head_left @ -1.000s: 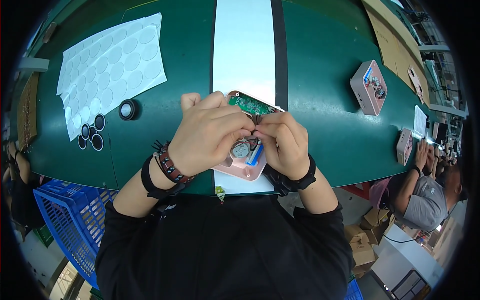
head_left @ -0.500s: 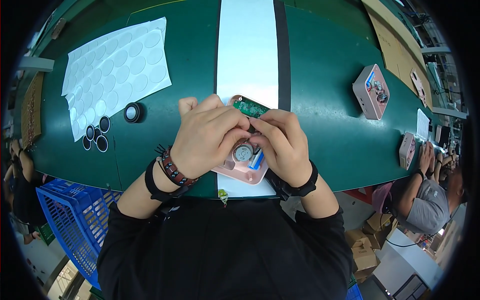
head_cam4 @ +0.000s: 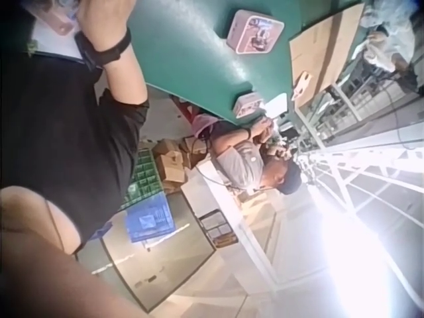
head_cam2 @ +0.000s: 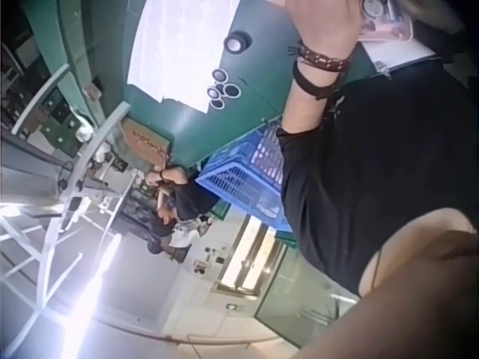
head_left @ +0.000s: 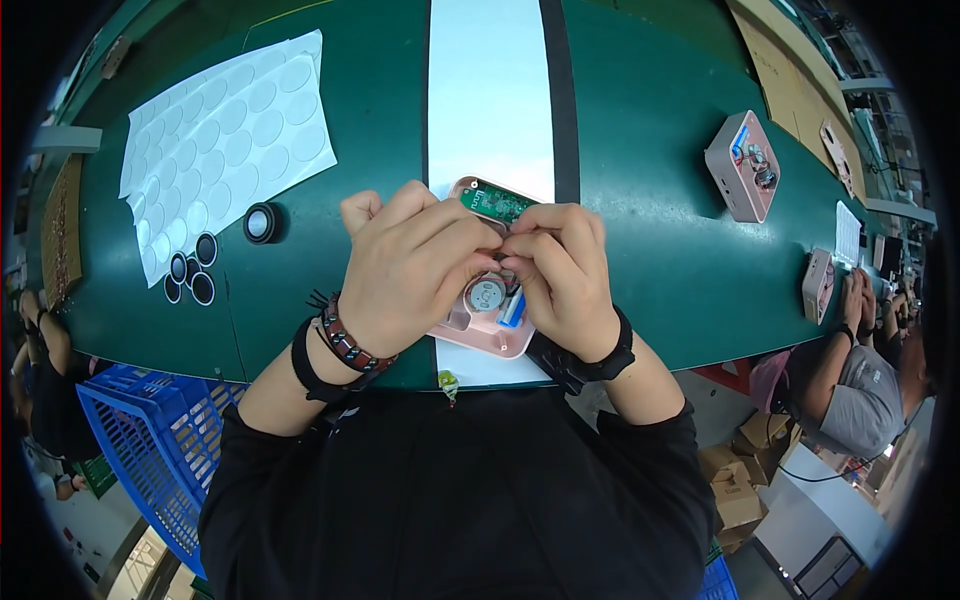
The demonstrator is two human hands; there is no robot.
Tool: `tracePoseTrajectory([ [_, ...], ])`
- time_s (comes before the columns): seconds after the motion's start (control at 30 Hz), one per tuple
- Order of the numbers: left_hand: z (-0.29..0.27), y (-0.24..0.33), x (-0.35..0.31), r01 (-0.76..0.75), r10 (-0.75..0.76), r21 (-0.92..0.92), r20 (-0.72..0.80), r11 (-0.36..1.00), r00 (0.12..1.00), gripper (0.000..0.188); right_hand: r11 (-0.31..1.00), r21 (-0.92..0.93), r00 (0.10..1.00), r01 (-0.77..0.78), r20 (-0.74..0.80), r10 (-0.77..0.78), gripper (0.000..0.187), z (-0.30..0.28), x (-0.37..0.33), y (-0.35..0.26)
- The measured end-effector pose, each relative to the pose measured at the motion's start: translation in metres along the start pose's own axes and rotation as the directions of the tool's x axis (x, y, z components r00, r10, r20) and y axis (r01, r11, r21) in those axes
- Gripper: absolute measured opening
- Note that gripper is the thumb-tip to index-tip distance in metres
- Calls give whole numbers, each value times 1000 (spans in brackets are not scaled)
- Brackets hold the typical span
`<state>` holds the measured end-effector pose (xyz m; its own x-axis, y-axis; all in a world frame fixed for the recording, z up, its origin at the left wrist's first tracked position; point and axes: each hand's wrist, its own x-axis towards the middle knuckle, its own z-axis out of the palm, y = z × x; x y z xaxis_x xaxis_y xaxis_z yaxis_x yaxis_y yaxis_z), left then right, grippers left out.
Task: Assembling small electronic components into plastic housings on a factory production line.
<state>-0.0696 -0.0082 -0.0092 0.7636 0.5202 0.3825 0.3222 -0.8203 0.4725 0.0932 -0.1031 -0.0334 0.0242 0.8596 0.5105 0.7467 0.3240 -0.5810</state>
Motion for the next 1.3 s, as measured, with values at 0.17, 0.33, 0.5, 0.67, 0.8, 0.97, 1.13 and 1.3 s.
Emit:
tracePoseTrajectory([
  [0.17, -5, 3, -2, 48, -41, -113, 60, 993, 997, 11, 990, -138, 998, 29, -53, -37, 20, 0, -1, -4],
  [0.33, -1, 3, -5, 138, -122, -191, 95, 972, 988, 12, 973, -209, 988, 96, -94, -118, 21, 1, -3, -2],
  [0.5, -1, -2, -5, 118, -96, -194, 116, 974, 989, 12, 955, -270, 985, 126, -80, -152, 21, -1, -4, -3],
  [0.67, 1, -3, -2, 62, -44, -193, 97, 979, 994, 10, 949, -289, 991, 123, -16, -133, 19, -5, -2, -5],
  [0.8, 2, -3, 0, 12, -5, -129, 55, 992, 998, 9, 926, -356, 991, 126, 14, -129, 18, -5, -4, -6],
  [0.97, 5, -3, 0, -11, 15, -53, 75, 999, 997, 7, 924, -379, 998, 51, -3, -56, 18, -6, -6, -9],
  [1.13, 8, -1, -3, 6, -3, -33, 80, 999, 997, 7, 968, -240, 996, -68, 39, 80, 19, -11, -3, -15],
  [1.3, 8, -1, -3, 5, -2, -23, 108, 1000, 994, 8, 984, -65, 975, -166, 136, 173, 18, -13, -4, -10],
])
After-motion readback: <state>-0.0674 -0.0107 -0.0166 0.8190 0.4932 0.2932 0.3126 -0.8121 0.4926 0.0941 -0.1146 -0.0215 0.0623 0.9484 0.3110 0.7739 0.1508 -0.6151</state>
